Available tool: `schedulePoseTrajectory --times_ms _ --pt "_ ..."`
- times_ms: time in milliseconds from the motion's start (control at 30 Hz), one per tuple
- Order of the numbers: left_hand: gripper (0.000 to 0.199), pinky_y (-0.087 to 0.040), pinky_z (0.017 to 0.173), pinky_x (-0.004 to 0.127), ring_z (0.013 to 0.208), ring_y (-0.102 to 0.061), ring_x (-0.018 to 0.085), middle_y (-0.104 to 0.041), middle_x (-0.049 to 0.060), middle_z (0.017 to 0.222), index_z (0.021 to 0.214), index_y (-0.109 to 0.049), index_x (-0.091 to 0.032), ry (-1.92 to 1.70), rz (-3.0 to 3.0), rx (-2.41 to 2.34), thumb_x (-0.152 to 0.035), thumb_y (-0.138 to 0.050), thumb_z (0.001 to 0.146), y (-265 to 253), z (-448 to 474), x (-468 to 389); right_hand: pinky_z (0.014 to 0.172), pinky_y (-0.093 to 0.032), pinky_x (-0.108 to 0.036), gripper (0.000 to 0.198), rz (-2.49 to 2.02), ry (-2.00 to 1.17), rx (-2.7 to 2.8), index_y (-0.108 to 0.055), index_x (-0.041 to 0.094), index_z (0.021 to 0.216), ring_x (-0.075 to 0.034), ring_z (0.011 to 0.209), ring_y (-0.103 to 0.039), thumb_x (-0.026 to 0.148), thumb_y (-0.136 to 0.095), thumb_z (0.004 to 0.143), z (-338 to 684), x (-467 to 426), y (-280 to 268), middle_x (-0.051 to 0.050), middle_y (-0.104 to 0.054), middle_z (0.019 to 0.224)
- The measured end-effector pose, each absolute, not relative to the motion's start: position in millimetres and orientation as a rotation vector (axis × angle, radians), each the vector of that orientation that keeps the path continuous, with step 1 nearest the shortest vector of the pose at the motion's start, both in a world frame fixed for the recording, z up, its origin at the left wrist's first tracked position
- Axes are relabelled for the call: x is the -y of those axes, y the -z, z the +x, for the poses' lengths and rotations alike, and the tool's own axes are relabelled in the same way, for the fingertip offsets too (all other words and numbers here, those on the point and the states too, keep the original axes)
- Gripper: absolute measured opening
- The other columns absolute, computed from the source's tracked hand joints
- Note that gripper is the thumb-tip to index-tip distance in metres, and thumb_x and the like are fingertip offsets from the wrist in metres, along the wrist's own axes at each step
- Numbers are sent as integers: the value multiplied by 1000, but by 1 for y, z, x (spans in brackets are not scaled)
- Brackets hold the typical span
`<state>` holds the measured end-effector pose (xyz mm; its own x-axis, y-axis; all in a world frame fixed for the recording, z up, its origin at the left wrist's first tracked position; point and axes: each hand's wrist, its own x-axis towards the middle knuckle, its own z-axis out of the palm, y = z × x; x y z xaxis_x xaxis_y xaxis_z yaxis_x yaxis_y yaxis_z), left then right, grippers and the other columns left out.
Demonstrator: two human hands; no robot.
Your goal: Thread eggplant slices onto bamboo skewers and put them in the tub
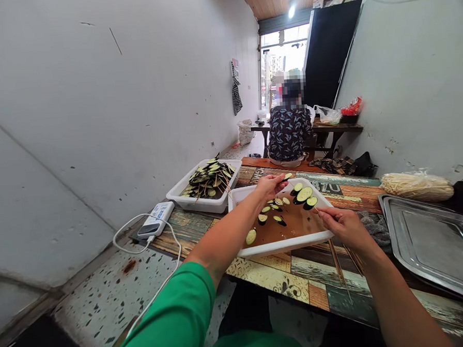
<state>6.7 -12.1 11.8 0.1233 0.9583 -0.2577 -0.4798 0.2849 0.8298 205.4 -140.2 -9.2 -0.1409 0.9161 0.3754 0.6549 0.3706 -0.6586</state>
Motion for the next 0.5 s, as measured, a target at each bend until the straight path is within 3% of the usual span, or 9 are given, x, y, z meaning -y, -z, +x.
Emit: schedulePoseTrajectory --times_ms 100,333,500 --pt "24 -45 45 14 52 -60 8 -60 2 60 64 -49 -11 -1169 697 -923 -12 -72 70 -13 7 14 64 -50 -29 37 -1373 -443 1870 -75 13 96 -21 72 -67 35 -50 81 207 140 10 -7 -75 86" --pt "27 -43 46 16 48 -59 8 -60 1 56 62 -48 -12 -1167 880 -907 -14 -74 68 -15 10 20 54 -44 -25 41 -1406 -451 1894 -74 11 98 -17 60 -60 37 -47 82 208 140 11 -4 -70 71" --pt "28 -35 42 14 43 -52 4 -62 3 55 62 -50 -11 -1160 961 -891 -18 -77 65 -13 12 22 44 -34 -23 43 -1404 -477 1888 -74 10 97 -12 46 -47 38 -46 82 206 141 8 2 -53 49"
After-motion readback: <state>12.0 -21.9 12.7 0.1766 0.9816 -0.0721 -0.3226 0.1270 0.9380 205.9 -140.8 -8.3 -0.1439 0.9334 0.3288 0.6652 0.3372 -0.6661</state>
